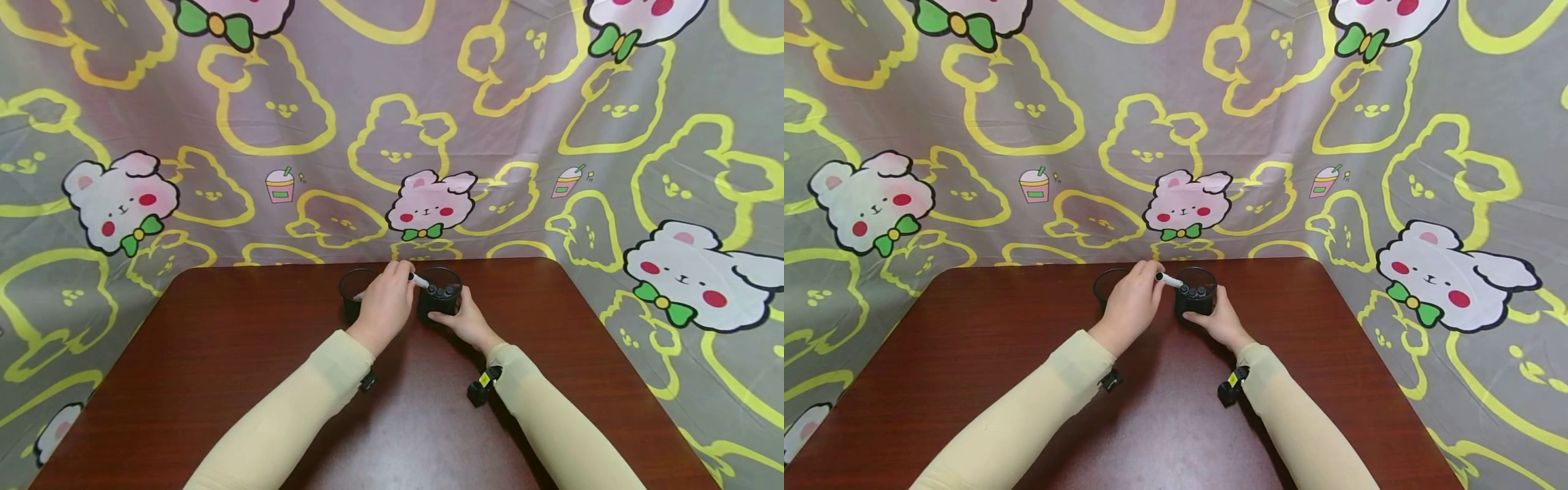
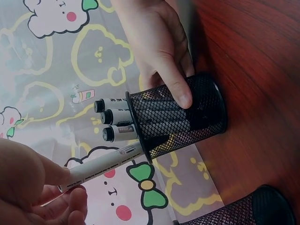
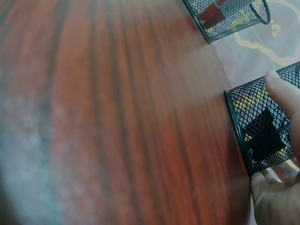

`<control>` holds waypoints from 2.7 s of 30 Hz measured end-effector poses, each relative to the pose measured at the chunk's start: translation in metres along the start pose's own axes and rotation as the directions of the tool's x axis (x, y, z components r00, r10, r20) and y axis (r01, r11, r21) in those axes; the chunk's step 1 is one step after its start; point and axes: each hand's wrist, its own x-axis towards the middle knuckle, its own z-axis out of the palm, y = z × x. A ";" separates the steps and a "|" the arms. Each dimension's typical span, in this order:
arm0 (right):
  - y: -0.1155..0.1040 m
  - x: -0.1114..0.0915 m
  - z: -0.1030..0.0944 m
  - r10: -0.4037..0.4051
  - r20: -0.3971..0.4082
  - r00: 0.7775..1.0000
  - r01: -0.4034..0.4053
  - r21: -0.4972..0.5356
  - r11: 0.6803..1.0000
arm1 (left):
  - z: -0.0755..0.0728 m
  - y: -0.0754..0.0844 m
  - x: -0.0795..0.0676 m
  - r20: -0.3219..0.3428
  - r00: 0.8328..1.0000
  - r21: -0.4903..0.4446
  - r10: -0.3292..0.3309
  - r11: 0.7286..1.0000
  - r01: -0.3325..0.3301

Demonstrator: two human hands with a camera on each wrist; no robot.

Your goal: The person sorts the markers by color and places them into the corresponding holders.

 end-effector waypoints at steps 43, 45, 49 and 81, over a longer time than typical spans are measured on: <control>0.004 0.001 0.002 -0.001 -0.010 1.000 0.001 0.007 1.000 | 0.025 -0.006 0.018 0.118 0.993 -0.002 0.028 1.000 -0.028; 0.004 0.001 0.002 -0.001 -0.013 1.000 0.001 0.003 1.000 | 0.027 -0.007 0.018 0.125 0.992 0.000 0.032 0.999 -0.032; 0.003 0.001 0.002 -0.004 -0.012 1.000 0.004 0.006 1.000 | 0.031 -0.008 0.018 0.129 0.991 -0.008 0.038 0.999 -0.037; 0.004 0.002 0.002 0.000 -0.019 1.000 0.000 -0.012 1.000 | 0.041 -0.008 0.017 0.168 0.986 0.016 0.011 1.000 -0.014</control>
